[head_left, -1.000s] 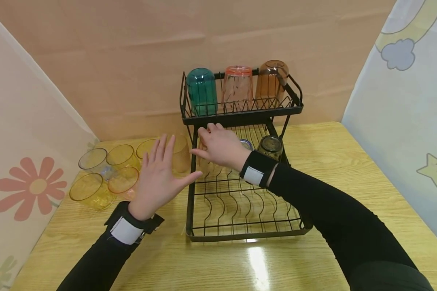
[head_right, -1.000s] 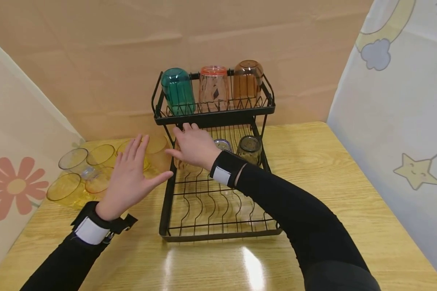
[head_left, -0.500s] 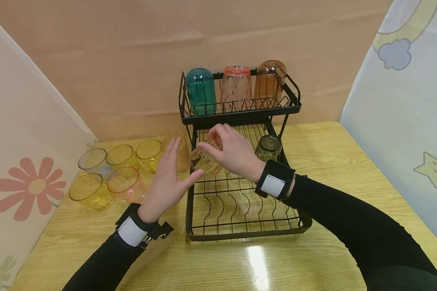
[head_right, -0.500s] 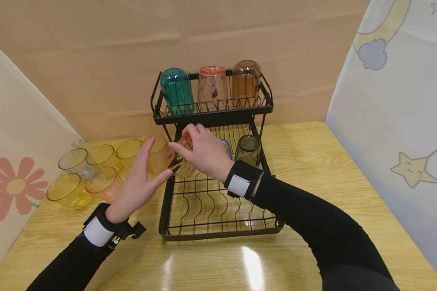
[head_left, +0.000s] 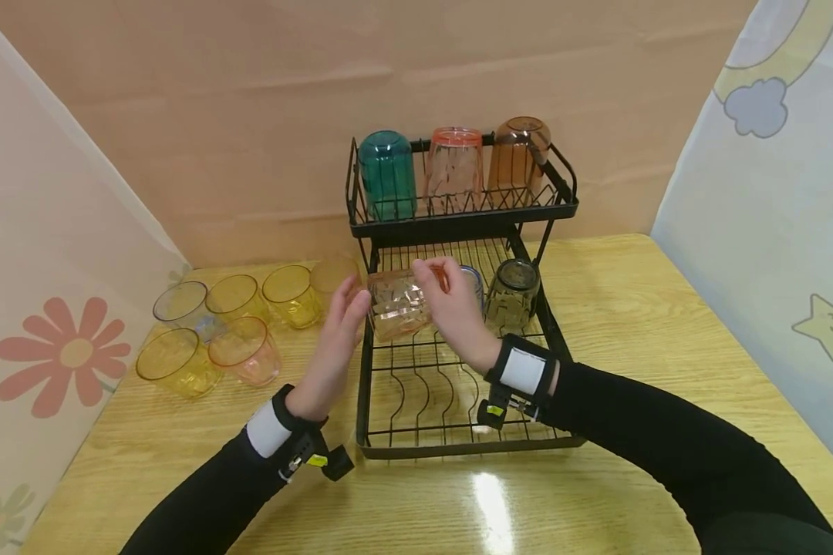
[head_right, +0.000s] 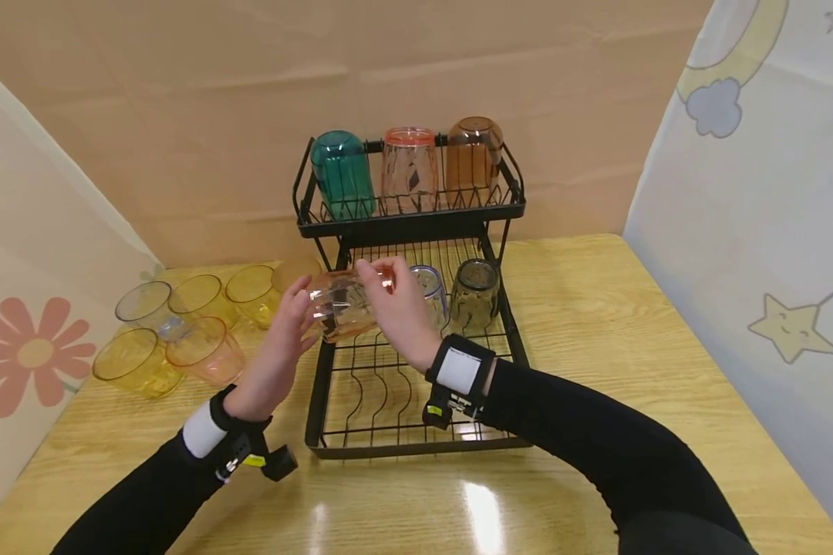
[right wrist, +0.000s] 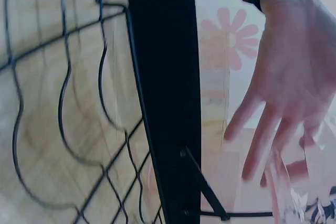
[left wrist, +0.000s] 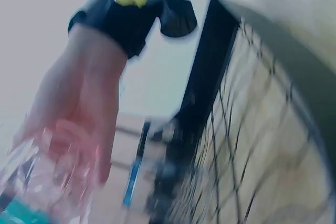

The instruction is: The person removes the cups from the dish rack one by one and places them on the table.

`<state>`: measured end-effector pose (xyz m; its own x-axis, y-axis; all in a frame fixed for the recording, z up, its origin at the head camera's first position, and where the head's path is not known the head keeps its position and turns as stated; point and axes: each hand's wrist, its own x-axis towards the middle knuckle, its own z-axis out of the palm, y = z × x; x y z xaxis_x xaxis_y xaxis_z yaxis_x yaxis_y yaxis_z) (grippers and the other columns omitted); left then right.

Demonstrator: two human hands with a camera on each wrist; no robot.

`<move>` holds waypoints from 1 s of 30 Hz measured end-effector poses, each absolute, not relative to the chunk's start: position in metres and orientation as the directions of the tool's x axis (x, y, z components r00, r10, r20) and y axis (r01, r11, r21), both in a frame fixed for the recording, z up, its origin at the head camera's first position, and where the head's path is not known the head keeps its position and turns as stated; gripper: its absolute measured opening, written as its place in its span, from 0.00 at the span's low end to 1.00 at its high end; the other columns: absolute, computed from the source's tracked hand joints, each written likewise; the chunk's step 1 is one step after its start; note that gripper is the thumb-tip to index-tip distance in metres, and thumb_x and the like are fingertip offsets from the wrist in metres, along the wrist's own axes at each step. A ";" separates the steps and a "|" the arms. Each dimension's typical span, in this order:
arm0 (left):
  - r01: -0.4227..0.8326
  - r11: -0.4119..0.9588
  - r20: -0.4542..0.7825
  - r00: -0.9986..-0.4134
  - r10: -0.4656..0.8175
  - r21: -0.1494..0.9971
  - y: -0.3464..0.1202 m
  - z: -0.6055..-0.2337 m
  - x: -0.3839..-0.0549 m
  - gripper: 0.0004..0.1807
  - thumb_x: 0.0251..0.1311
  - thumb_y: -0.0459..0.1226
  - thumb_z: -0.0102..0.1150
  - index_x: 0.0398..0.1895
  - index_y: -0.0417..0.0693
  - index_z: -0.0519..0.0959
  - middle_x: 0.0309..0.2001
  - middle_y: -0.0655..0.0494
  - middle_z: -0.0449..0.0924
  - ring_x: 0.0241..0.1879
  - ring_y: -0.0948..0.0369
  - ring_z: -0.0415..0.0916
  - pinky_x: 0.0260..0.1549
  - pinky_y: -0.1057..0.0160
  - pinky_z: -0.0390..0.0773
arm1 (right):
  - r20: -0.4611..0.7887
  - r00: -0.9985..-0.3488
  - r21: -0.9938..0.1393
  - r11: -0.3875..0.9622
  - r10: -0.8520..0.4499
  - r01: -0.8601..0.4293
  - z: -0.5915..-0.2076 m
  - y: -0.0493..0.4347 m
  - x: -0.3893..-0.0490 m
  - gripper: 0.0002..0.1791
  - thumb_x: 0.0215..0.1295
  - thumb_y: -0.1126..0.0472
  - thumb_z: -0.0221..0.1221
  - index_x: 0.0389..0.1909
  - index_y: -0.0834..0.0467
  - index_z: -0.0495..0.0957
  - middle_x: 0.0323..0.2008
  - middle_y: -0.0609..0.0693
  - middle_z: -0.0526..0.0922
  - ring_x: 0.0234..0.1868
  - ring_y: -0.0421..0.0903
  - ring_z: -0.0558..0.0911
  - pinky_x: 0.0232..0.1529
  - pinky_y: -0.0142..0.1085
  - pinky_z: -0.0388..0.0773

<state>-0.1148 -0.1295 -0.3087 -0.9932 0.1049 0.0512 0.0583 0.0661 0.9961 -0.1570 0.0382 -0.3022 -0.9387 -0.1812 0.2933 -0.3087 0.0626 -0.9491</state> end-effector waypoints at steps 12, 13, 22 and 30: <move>-0.024 -0.348 -0.038 -0.999 -0.033 0.937 -0.089 -0.299 -0.109 0.34 0.57 0.65 0.39 0.56 0.51 0.59 0.54 0.50 0.63 0.52 0.51 0.63 0.50 0.46 0.60 | 0.334 -0.940 -0.942 -0.048 -0.063 -0.331 -0.290 0.025 -0.128 0.17 0.70 0.57 0.42 0.52 0.64 0.58 0.47 0.56 0.63 0.47 0.48 0.65 0.43 0.40 0.65; -0.025 -0.372 -0.047 -0.998 -0.049 0.928 -0.088 -0.298 -0.110 0.34 0.57 0.65 0.40 0.54 0.50 0.61 0.51 0.49 0.65 0.49 0.51 0.65 0.49 0.47 0.61 | 0.335 -0.940 -0.942 -0.046 -0.060 -0.332 -0.294 0.025 -0.129 0.17 0.70 0.55 0.43 0.52 0.63 0.58 0.47 0.55 0.63 0.47 0.48 0.65 0.42 0.41 0.65; 0.054 -0.489 -0.054 -0.978 -0.204 0.871 -0.082 -0.291 -0.113 0.29 0.54 0.59 0.52 0.48 0.46 0.71 0.46 0.48 0.70 0.45 0.49 0.71 0.39 0.55 0.72 | 0.399 -0.914 -0.915 -0.102 -0.071 -0.391 -0.305 0.020 -0.131 0.27 0.66 0.42 0.45 0.52 0.60 0.57 0.45 0.56 0.67 0.44 0.54 0.73 0.39 0.44 0.74; 0.085 -0.385 0.014 -0.983 -0.183 0.919 -0.102 -0.292 -0.111 0.24 0.57 0.54 0.52 0.44 0.44 0.73 0.37 0.51 0.77 0.33 0.58 0.76 0.32 0.60 0.75 | 0.416 -0.835 -0.879 0.076 -0.361 -0.470 -0.303 0.041 -0.141 0.22 0.66 0.46 0.48 0.53 0.55 0.60 0.48 0.52 0.65 0.43 0.47 0.70 0.32 0.41 0.73</move>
